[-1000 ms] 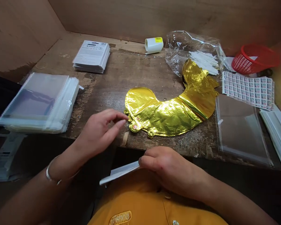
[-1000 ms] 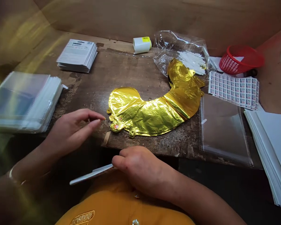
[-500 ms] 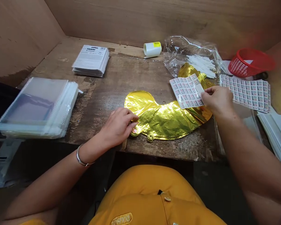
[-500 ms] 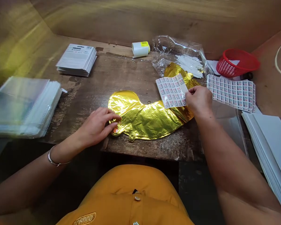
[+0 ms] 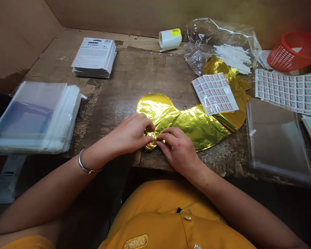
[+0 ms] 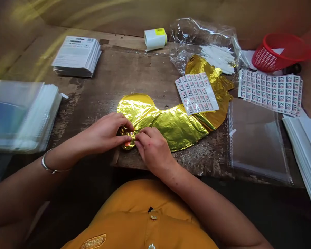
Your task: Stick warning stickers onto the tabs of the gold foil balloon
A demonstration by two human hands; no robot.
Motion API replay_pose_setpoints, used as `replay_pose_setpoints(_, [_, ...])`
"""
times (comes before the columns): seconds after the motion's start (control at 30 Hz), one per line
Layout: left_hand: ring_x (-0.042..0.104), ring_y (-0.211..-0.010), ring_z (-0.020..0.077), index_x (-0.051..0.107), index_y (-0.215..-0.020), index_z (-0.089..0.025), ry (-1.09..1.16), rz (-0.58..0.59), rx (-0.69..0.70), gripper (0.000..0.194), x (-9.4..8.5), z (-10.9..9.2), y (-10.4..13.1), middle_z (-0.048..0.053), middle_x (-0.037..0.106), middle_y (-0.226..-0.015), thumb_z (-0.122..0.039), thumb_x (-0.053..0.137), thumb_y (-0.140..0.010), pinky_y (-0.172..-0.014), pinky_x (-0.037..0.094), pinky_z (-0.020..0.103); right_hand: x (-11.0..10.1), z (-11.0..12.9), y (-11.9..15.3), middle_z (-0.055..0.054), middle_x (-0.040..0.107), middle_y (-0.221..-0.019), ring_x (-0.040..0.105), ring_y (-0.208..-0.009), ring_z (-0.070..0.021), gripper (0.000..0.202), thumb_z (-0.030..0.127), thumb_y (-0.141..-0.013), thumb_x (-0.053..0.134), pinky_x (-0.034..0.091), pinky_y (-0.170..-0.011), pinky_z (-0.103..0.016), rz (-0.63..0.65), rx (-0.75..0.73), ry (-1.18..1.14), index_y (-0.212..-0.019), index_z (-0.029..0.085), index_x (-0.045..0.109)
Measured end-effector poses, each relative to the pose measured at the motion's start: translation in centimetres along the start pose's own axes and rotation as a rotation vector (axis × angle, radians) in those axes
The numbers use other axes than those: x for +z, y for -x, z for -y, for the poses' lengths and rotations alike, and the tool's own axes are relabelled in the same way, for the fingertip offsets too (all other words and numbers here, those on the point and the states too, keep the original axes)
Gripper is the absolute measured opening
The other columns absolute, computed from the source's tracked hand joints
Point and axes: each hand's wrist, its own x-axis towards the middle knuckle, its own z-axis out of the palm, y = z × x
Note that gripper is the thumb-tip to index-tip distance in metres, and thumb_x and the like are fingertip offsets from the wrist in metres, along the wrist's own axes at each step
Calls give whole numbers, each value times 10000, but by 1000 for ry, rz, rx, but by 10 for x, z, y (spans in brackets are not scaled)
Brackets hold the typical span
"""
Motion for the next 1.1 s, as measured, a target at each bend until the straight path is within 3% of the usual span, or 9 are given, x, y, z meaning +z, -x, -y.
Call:
replay_pose_setpoints(0.13, [621, -858, 214, 698, -902, -220, 5, 114, -10, 188, -9, 0, -13, 31, 698, -893, -296, 566, -791, -734, 423, 307, -3, -4, 0, -86, 649, -950, 589, -903, -210, 56, 155, -870, 609, 514, -814, -348, -3, 17, -14, -892, 170, 658])
replay_pose_setpoints(0.27, [625, -773, 203, 710, -834, -215, -76, 141, -28, 193, -13, -7, -21, 37, 707, -808, -263, 530, -784, -657, 393, 292, -3, -3, 0, -79, 655, -935, 598, -895, -204, 43, 163, -862, 624, 510, -808, -344, -17, 48, -33, -874, 180, 662])
replay_pose_setpoints(0.47, [578, -683, 166, 642, -815, -198, 73, 70, -35, 134, -4, -9, -12, 8, 668, -761, -226, 511, -811, -610, 379, 263, -4, -4, -3, -57, 650, -871, 595, -850, -201, 25, 189, -846, 641, 488, -777, -330, 7, 137, -91, -855, 188, 618])
replay_pose_setpoints(0.57, [568, -713, 163, 620, -852, -185, 95, -15, 13, 106, 3, -4, -6, 13, 643, -797, -209, 518, -839, -649, 388, 270, -6, -1, -7, -57, 649, -890, 591, -831, -198, 120, 196, -843, 638, 477, -758, -323, 4, 211, -103, -958, 183, 603])
replay_pose_setpoints(0.7, [566, -802, 186, 596, -902, -172, 6, -134, 120, 81, 10, 0, 0, 43, 623, -883, -209, 528, -876, -705, 394, 296, -5, 4, -11, -56, 629, -918, 585, -841, -196, 213, 187, -843, 645, 463, -760, -315, 46, 229, -54, -1056, 194, 648])
replay_pose_setpoints(0.83, [556, -851, 221, 572, -892, -164, -175, -248, 275, 96, 13, -1, 6, 75, 616, -920, -207, 488, -912, -742, 397, 336, -3, 6, -13, -40, 627, -884, 587, -829, -186, 138, 194, -825, 676, 453, -746, -299, 32, 254, -60, -961, 199, 700])
replay_pose_setpoints(0.93, [564, -851, 212, 559, -896, -164, -124, -260, 288, 79, 15, 0, 8, 66, 625, -916, -174, 481, -908, -760, 405, 336, -3, 5, -14, -37, 654, -863, 599, -827, -180, 76, 192, -823, 678, 455, -750, -296, 10, 261, -125, -896, 182, 698])
replay_pose_setpoints(1.1, [571, -772, 185, 562, -864, -178, 63, -210, 185, 42, 14, -1, 6, 21, 639, -832, -176, 521, -868, -716, 407, 315, -6, 2, -16, -17, 663, -763, 601, -736, -157, 30, 180, -819, 664, 445, -690, -281, -21, 281, -210, -794, 178, 680])
